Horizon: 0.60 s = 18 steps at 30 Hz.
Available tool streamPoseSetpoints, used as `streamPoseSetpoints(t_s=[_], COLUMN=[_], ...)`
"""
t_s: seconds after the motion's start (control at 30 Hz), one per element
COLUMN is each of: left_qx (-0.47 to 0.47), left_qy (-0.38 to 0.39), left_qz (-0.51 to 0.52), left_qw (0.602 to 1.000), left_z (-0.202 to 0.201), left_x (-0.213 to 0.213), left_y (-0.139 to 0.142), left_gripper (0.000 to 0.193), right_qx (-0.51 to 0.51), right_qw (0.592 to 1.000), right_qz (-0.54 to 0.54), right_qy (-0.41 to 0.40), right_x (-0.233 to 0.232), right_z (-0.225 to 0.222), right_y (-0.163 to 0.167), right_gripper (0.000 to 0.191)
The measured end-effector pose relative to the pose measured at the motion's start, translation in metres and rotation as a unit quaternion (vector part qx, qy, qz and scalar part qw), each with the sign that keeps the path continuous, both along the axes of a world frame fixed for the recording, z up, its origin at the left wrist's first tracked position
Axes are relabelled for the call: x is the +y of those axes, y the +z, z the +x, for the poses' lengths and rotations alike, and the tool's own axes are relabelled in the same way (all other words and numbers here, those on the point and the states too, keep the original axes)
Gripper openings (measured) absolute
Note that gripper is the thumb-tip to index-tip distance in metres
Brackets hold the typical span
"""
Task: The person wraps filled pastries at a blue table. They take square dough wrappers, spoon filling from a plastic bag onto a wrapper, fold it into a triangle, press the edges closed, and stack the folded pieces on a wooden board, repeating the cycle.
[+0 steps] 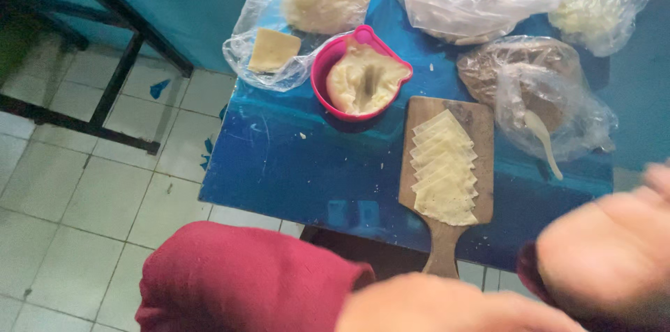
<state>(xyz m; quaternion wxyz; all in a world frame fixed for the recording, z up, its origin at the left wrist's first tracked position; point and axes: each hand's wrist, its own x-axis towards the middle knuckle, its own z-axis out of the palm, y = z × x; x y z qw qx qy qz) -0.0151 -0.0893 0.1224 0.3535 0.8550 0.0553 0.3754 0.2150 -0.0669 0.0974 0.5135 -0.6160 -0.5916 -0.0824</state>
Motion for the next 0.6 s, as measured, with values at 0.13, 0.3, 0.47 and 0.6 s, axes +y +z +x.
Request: streamPoseSetpoints(t_s=[0.13, 0.3, 0.47, 0.6], left_qx=[0.04, 0.141, 0.181, 0.15], left_qy=[-0.07, -0.08, -0.083, -0.077], left_qz=[-0.019, -0.055, -0.084, -0.102], left_qw=[0.997, 0.985, 0.976, 0.98], left_z=[0.047, 0.085, 0.14, 0.132], left_x=[-0.005, -0.033, -0.07, -0.058], left_y=[-0.041, -0.097, -0.133, -0.128], left_gripper=[0.037, 0.04, 0.043, 0.045], right_qx=[-0.165, -0.274, -0.291, -0.26], right_qw=[0.96, 0.907, 0.9, 0.901], right_qz=[-0.148, -0.19, -0.207, -0.217], right_qy=[0.171, 0.258, 0.252, 0.271], right_x=[0.061, 0.099, 0.125, 0.134], right_z=[-0.042, -0.085, -0.1, -0.102], right_y=[-0.009, -0.022, -0.039, -0.055], right_gripper=[0.06, 0.066, 0.045, 0.027])
